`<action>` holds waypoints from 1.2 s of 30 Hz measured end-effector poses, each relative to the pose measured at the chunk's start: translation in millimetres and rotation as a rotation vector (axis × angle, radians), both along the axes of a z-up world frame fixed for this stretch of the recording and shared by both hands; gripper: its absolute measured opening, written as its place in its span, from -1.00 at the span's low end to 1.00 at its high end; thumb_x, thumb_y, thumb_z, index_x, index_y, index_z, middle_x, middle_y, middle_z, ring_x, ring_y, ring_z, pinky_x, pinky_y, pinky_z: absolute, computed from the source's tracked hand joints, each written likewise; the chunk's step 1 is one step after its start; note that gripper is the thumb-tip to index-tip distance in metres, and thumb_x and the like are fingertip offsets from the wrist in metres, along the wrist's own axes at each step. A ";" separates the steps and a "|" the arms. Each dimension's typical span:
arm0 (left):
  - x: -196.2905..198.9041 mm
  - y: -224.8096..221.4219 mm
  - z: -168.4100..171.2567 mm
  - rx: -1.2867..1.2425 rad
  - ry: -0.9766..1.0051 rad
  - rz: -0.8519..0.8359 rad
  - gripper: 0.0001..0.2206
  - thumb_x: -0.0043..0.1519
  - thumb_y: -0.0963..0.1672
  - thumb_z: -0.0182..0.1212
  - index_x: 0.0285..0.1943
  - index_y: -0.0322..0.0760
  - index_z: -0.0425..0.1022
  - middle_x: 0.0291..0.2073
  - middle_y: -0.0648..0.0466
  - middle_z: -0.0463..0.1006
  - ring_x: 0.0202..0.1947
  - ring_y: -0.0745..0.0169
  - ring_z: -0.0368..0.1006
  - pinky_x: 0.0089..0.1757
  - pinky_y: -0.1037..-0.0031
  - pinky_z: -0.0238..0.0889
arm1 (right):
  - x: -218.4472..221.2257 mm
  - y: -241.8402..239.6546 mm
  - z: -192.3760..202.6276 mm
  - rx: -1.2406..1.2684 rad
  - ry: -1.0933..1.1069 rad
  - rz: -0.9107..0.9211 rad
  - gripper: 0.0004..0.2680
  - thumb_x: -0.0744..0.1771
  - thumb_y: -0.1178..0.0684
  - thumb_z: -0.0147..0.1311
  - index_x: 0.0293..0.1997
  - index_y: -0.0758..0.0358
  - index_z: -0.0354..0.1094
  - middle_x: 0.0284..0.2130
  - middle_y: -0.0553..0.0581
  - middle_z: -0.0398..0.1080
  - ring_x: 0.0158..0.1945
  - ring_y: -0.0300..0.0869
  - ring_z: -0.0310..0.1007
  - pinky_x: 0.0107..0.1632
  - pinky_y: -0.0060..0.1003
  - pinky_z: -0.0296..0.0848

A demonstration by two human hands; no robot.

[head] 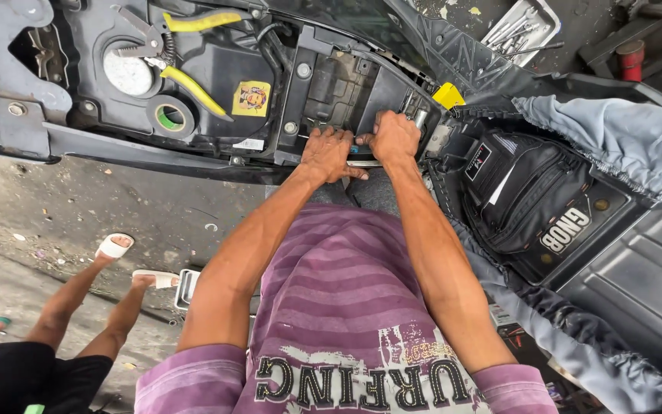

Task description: Reassembling the battery compartment and internal panels of a motorcycle using a screwdriver.

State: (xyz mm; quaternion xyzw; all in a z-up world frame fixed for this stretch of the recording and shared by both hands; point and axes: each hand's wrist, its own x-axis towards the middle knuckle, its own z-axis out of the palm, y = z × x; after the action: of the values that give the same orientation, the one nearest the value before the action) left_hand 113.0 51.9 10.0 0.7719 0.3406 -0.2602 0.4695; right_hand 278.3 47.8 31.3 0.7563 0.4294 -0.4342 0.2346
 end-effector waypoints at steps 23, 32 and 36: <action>36.4 -8.1 -69.9 -0.295 0.081 1.015 -0.57 0.08 0.04 0.48 0.07 -0.17 0.66 -0.09 -0.15 0.68 0.05 -0.15 0.57 0.02 0.19 0.50 | -0.1 -2.7 4.1 -0.048 -0.028 -0.075 -0.87 0.28 -0.10 0.25 -0.25 0.01 0.43 -0.27 0.14 0.55 -0.05 0.15 0.61 0.07 0.03 0.53; 32.5 2.6 -65.9 -0.374 0.065 1.014 -0.59 0.06 0.03 0.48 0.05 -0.12 0.66 -0.08 -0.15 0.68 0.06 -0.13 0.56 0.02 0.15 0.49 | -5.0 -6.4 -9.7 -0.066 0.020 -0.107 -0.83 0.27 -0.11 0.23 -0.17 0.01 0.41 -0.16 0.25 0.52 0.03 0.24 0.55 0.14 0.09 0.48; 27.4 8.4 -100.7 -0.345 0.035 0.979 -0.52 0.05 0.00 0.51 0.12 -0.25 0.61 -0.07 -0.22 0.67 0.05 -0.20 0.58 0.04 0.11 0.48 | -12.1 6.5 3.8 -0.008 0.020 -0.161 -0.83 0.21 -0.11 0.35 -0.33 -0.01 0.41 -0.31 0.14 0.55 -0.04 0.19 0.59 0.06 0.01 0.52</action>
State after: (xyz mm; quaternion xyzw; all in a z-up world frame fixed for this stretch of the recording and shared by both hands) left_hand 140.4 60.4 -90.7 0.4290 0.6220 -0.0753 0.6507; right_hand 266.2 54.3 35.1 0.7831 0.3679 -0.4610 0.1975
